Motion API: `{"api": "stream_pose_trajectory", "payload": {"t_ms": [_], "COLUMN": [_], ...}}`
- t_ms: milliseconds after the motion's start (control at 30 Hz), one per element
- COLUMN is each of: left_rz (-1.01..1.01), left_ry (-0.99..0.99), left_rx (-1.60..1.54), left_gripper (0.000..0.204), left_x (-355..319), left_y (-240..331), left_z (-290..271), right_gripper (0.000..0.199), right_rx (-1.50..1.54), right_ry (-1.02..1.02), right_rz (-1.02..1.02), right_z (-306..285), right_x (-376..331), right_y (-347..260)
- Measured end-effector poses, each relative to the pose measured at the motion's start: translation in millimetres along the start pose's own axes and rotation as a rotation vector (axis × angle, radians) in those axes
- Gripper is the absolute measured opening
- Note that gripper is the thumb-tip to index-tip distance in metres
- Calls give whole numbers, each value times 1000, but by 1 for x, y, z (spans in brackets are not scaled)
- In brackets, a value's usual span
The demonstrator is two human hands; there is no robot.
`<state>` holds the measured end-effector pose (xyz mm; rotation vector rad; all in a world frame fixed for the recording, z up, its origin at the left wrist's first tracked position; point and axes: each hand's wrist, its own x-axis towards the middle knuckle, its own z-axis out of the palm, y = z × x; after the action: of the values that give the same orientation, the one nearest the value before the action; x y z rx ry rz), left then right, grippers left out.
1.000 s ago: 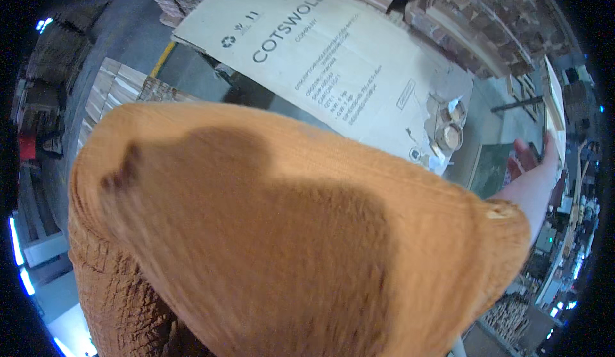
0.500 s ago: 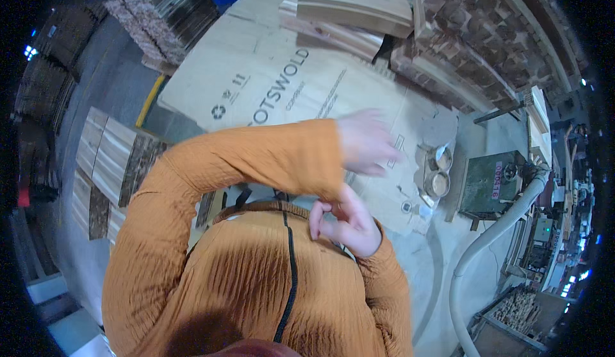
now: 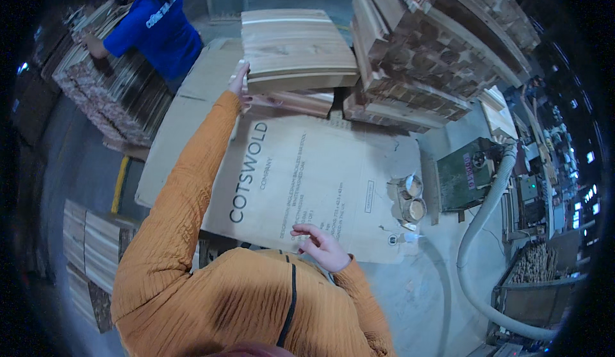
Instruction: The person applies glue from a tube to the edges of wooden planks in a warehouse. They hold each plank, run the glue along the edge, then place the plank onto a stack. The process is repeated for multiple planks.
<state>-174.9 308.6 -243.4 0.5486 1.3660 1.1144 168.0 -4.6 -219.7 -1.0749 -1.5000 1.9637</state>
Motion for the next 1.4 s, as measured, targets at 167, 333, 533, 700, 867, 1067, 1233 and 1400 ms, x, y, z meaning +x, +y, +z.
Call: {"api": "stream_pose_trajectory", "payload": {"t_ms": [167, 333, 533, 700, 867, 1067, 1233, 1400], "left_rz": [179, 192, 157, 167, 205, 127, 188, 428], "left_ry": [-28, -57, 11, 34, 427, 288, 149, -41], "left_rx": [-80, -98, -114, 17, 222, -197, -208, -220], "left_gripper": [81, 49, 50, 60, 66, 80, 79, 56], "left_x": [10, -13, -100, -176, -185, -99, -21, 14], "left_y": [3, -33, -80, -122, -96, -33, 22, 38], "left_z": [-5, -13, -68, -154, -205, -227, -195, -206], "right_gripper": [38, 38, 32, 23, 30, 52, 54, 52], "right_rx": [32, 44, 84, 53, -277, -852, -982, -952], "right_ry": [34, 89, 193, 516, 769, 721, 851, 819], "right_rz": [85, 60, 12, -228, -384, -593, -519, -528], "right_z": [-4, -18, -35, -72, -83, -36, -41, -45], "right_x": [1, 5, 17, 54, 106, 152, 174, 182], "right_y": [12, 24, 24, 10, -11, -26, 2, 25]}}
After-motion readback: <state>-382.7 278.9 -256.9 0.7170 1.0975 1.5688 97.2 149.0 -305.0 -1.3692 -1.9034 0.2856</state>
